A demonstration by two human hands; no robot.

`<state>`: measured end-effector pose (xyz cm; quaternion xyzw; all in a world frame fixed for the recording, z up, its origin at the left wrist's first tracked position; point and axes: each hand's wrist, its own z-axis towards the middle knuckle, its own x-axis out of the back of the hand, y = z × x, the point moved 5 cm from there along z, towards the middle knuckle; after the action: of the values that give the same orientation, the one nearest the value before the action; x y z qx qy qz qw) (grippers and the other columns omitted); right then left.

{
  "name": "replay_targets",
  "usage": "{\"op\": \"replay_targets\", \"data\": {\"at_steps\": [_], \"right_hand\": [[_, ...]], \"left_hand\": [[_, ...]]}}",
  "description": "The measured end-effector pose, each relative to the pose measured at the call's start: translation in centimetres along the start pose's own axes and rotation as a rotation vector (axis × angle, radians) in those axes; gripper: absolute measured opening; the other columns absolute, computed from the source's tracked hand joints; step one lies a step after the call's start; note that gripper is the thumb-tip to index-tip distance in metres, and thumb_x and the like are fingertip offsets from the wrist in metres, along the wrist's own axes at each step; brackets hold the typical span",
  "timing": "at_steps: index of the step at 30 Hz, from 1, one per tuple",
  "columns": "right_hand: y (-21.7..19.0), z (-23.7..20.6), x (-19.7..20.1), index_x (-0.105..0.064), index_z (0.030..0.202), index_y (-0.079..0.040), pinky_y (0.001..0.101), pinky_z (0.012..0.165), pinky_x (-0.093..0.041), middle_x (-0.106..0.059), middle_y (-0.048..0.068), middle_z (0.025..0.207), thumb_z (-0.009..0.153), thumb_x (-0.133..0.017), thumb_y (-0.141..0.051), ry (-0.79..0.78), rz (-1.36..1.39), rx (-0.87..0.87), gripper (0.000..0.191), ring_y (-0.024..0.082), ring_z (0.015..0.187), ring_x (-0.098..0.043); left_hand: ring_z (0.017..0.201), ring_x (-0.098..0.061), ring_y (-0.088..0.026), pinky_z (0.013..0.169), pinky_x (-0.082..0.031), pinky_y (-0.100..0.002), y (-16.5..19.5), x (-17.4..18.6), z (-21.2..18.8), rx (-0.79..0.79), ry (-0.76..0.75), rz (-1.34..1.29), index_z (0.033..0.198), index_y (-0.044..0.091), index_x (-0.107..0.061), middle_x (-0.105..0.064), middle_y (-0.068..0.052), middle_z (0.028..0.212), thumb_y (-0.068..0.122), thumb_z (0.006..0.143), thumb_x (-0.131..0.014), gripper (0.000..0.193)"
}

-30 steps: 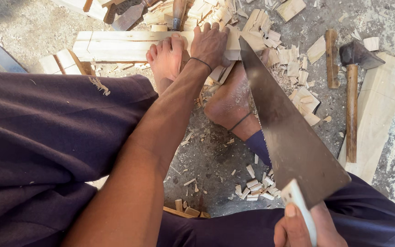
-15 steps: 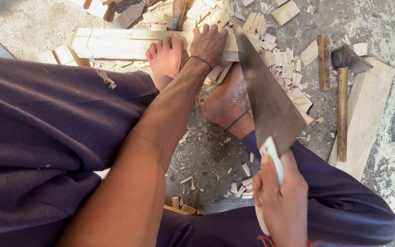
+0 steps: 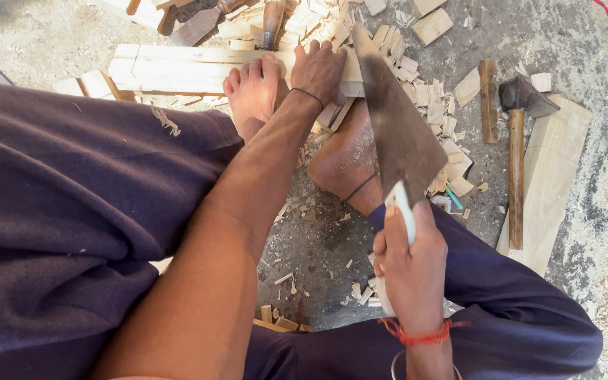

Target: The person sits on the floor and uses a hand saw to cut a small wooden block held between their feet. After sawing, they use a hammer to split the block further. Wood shavings and other cut pieces are scattered around the workspace.

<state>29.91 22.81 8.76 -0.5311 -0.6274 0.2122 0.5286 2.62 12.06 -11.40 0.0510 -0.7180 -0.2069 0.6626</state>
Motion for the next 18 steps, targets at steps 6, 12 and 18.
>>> {"op": "replay_targets", "data": {"at_steps": [6,12,18], "right_hand": [[9.2,-8.5,6.7,-0.06,0.116,-0.001,0.0277,0.04,-0.036,-0.054,0.006,0.06,0.104,-0.054,-0.019,0.118,-0.128,-0.152,0.023,0.008,0.045,-0.044],[10.9,-10.7,10.2,-0.059,0.116,-0.002,0.0279,0.045,-0.037,-0.056,0.007,0.065,0.106,-0.055,-0.022,0.205,-0.112,-0.112,0.022,0.008,0.049,-0.044],[10.9,-12.0,12.6,-0.058,0.115,-0.003,0.0281,0.05,-0.038,-0.057,0.009,0.07,0.109,-0.055,-0.025,0.232,-0.033,-0.108,0.023,0.008,0.053,-0.043]], "left_hand": [[0.118,-0.056,-0.032,0.096,-0.043,-0.054,-0.3,-0.7,0.6,-0.022,-0.007,-0.067,0.12,0.014,-0.066,-0.065,-0.009,0.117,0.035,0.046,-0.1,0.084],[0.12,-0.056,-0.034,0.095,-0.045,-0.054,-0.6,-1.2,0.3,-0.041,-0.012,-0.064,0.127,0.011,-0.064,-0.064,-0.011,0.12,0.035,0.05,-0.1,0.088],[0.12,-0.054,-0.037,0.095,-0.043,-0.058,-0.5,0.3,-0.4,-0.091,0.004,-0.08,0.131,0.011,-0.059,-0.062,-0.012,0.122,0.033,0.053,-0.1,0.091]]}}
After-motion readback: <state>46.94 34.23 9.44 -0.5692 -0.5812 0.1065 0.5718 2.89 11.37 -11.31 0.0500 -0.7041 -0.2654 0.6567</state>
